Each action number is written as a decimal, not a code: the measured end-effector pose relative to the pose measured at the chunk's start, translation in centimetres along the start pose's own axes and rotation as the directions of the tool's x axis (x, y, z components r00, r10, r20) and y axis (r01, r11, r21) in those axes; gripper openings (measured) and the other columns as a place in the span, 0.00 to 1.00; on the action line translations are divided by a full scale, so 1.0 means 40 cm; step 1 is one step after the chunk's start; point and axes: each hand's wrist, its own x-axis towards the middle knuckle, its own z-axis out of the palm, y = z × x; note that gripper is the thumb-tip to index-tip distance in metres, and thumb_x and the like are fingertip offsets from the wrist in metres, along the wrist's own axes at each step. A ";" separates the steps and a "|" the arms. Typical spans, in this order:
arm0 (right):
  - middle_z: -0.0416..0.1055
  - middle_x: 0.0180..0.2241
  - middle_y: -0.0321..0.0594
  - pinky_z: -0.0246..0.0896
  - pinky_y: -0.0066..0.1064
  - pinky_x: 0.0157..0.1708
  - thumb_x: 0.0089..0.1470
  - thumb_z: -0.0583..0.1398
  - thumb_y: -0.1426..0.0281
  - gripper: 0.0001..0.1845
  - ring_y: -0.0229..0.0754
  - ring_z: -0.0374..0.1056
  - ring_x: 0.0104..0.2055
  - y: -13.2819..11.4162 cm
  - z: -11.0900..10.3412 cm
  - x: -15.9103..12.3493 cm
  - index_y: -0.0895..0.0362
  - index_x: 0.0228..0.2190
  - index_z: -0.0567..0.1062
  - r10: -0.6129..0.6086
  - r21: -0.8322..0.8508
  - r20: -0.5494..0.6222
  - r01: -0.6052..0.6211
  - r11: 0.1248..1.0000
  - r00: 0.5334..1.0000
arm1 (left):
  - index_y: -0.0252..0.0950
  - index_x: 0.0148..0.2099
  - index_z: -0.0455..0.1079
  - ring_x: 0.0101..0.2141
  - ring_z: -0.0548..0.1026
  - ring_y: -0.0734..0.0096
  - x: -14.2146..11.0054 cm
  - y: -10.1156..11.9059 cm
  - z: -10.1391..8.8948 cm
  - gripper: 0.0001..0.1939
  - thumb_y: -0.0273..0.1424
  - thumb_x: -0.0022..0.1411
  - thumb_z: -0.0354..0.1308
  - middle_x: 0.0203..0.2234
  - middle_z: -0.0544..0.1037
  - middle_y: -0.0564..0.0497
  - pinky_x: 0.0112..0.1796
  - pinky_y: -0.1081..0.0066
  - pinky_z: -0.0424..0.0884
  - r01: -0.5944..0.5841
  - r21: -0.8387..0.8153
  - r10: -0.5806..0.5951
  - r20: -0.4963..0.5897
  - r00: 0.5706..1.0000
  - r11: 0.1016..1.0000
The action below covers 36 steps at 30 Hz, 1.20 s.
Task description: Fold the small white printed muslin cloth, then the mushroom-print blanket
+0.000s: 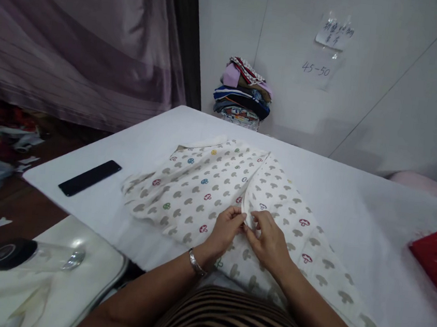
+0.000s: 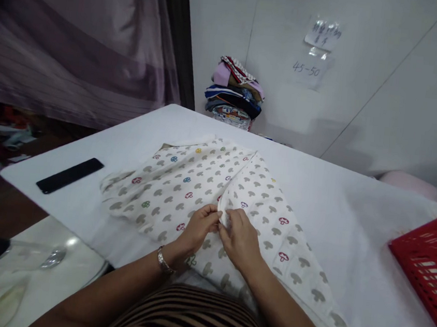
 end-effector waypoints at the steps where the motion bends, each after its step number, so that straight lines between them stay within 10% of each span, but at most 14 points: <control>1: 0.66 0.35 0.42 0.62 0.33 0.33 0.57 0.54 0.69 0.08 0.43 0.64 0.35 0.001 -0.001 0.000 0.56 0.39 0.66 0.005 -0.026 0.018 -0.004 1.000 1.000 | 0.34 0.31 0.68 0.24 0.68 0.79 0.001 -0.001 -0.002 0.09 0.34 0.47 0.62 0.23 0.71 0.56 0.27 0.76 0.67 -0.005 0.006 0.005 -0.004 1.000 1.000; 36: 0.68 0.38 0.46 0.65 0.36 0.38 0.58 0.52 0.72 0.10 0.45 0.64 0.41 0.004 0.010 -0.003 0.58 0.41 0.70 -0.169 -0.075 0.060 0.173 0.982 0.984 | 0.34 0.26 0.64 0.22 0.69 0.78 0.019 0.003 -0.013 0.15 0.38 0.46 0.64 0.19 0.69 0.56 0.26 0.75 0.67 0.084 -0.016 -0.083 0.023 0.996 0.996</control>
